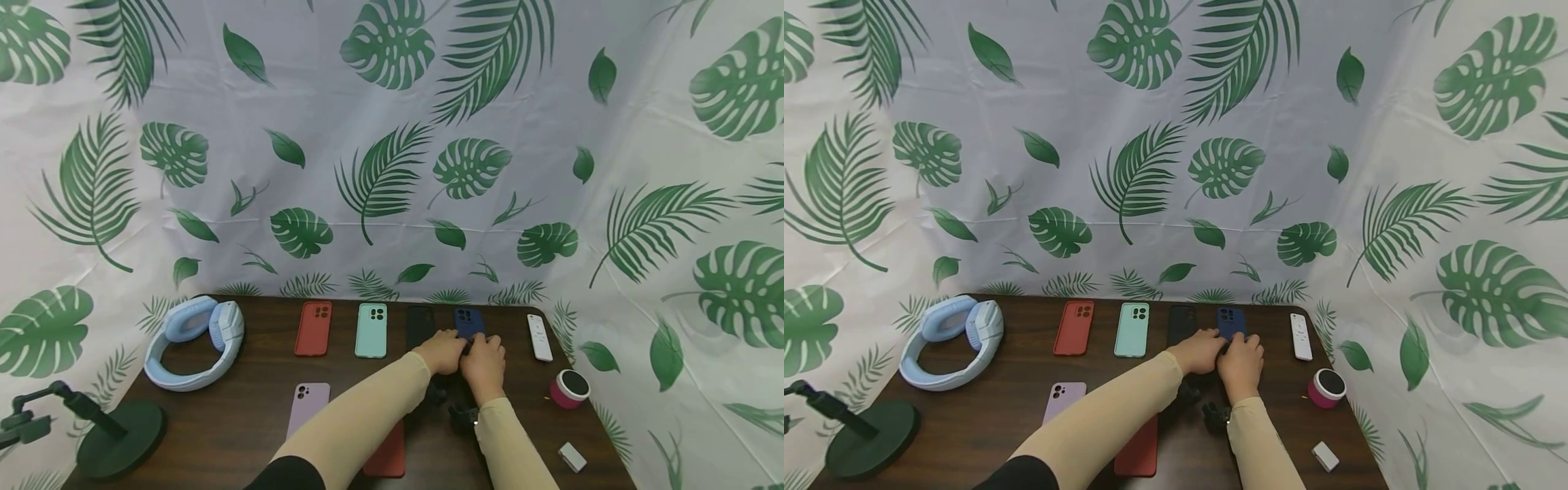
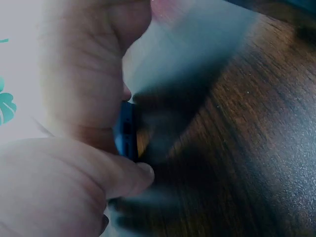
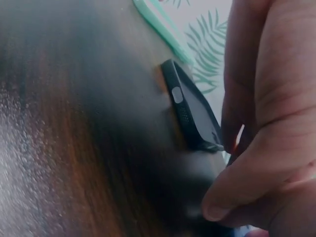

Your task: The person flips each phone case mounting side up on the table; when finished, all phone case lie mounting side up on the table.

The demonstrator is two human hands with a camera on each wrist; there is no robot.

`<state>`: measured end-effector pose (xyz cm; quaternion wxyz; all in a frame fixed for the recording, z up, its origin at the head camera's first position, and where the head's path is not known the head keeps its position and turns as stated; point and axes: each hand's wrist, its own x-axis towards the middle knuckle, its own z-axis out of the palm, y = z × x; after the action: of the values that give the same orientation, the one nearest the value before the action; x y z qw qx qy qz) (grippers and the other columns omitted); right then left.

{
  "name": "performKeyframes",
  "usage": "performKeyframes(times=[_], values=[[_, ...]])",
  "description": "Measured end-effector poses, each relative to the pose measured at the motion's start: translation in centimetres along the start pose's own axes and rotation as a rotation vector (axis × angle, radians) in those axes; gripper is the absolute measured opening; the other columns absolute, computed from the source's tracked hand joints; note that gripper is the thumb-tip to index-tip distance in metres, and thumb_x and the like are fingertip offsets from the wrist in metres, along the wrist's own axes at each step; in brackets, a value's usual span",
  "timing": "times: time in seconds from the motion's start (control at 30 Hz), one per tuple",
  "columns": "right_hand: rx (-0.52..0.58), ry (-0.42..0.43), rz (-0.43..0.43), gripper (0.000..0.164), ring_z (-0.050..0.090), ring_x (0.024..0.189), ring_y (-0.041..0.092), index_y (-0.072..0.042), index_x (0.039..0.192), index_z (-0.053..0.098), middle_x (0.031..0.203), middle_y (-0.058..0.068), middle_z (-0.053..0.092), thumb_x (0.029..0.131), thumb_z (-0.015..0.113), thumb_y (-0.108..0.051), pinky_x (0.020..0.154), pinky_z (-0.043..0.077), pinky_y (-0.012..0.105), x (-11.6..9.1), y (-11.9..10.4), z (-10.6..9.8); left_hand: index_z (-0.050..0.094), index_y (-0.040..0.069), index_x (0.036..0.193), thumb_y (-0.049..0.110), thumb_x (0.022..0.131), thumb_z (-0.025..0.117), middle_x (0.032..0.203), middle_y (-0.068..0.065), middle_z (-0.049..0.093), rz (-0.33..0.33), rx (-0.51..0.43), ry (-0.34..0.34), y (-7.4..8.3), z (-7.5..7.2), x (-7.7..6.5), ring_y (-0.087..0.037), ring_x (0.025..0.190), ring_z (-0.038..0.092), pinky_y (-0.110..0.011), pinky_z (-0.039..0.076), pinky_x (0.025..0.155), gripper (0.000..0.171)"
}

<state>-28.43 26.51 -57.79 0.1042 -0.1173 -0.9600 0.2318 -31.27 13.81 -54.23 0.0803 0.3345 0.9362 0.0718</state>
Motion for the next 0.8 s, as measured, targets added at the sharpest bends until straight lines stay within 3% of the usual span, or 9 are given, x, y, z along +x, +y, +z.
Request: performKeyframes(times=[0.13,0.3,0.4,0.47,0.53,0.63,0.73,0.8], values=[[0.019,-0.023,0.016,0.047,0.048,0.116,0.056,0.0,0.128,0.06,0.132,0.033,0.044,0.09,0.067,-0.027,0.091,0.044,0.067,0.2,0.3,-0.3,0.042,0.018,0.155,0.025,0.101,0.056,0.161,-0.009,0.041,-0.025,-0.003,0.008,0.0,0.0,-0.2,-0.024,0.149,0.04,-0.036,0.035,0.121,0.056],[0.054,-0.015,0.022,0.052,0.056,0.11,0.056,-0.002,0.132,0.061,0.129,0.033,0.05,0.093,0.064,-0.035,0.091,0.048,0.064,0.5,0.5,-0.9,0.024,0.01,0.162,0.02,0.1,0.057,0.161,-0.008,0.041,-0.017,-0.114,0.04,0.0,-0.1,0.0,-0.02,0.144,0.047,-0.03,0.041,0.116,0.071],[0.081,0.019,0.012,0.052,0.061,0.107,0.052,-0.003,0.132,0.062,0.123,0.031,0.057,0.094,0.061,-0.038,0.09,0.049,0.063,0.6,0.5,-1.2,0.012,-0.002,0.161,0.018,0.1,0.056,0.154,-0.01,0.05,0.015,-0.179,0.057,0.1,-0.4,0.3,-0.013,0.13,0.059,-0.023,0.047,0.106,0.077],[0.097,0.041,0.009,0.051,0.062,0.107,0.05,-0.004,0.132,0.062,0.121,0.029,0.061,0.095,0.06,-0.039,0.091,0.049,0.063,0.7,0.6,-1.3,0.008,-0.007,0.16,0.016,0.101,0.055,0.142,-0.012,0.061,0.027,-0.223,0.056,0.2,-0.5,0.6,-0.01,0.112,0.068,-0.02,0.053,0.091,0.079],[0.114,0.061,0.012,0.049,0.063,0.108,0.05,-0.006,0.132,0.063,0.12,0.028,0.064,0.096,0.058,-0.039,0.092,0.048,0.063,0.8,0.8,-1.3,0.009,-0.01,0.158,0.016,0.101,0.056,0.126,-0.013,0.07,0.026,-0.26,0.052,0.5,-0.7,0.8,-0.009,0.096,0.071,-0.02,0.054,0.078,0.079],[0.139,0.081,0.024,0.048,0.064,0.109,0.048,-0.008,0.132,0.063,0.121,0.026,0.068,0.097,0.056,-0.04,0.092,0.049,0.062,0.8,1.0,-1.4,0.015,-0.01,0.158,0.019,0.1,0.059,0.119,-0.014,0.073,0.013,-0.312,0.042,0.8,-0.9,1.0,-0.011,0.091,0.073,-0.02,0.053,0.07,0.078],[0.161,0.092,0.03,0.047,0.066,0.108,0.047,-0.008,0.131,0.063,0.121,0.024,0.069,0.098,0.054,-0.04,0.09,0.05,0.061,0.6,1.0,-1.7,0.022,-0.008,0.157,0.024,0.1,0.06,0.13,-0.015,0.069,-0.001,-0.333,0.03,1.0,-1.0,1.2,-0.013,0.101,0.072,-0.02,0.053,0.075,0.076],[0.172,0.097,0.03,0.047,0.067,0.106,0.047,-0.008,0.131,0.064,0.121,0.024,0.07,0.098,0.054,-0.039,0.088,0.051,0.061,0.6,1.0,-1.8,0.031,-0.006,0.155,0.026,0.1,0.06,0.128,-0.013,0.069,0.0,-0.348,0.032,1.1,-1.0,1.3,-0.012,0.098,0.071,-0.02,0.051,0.073,0.07]])
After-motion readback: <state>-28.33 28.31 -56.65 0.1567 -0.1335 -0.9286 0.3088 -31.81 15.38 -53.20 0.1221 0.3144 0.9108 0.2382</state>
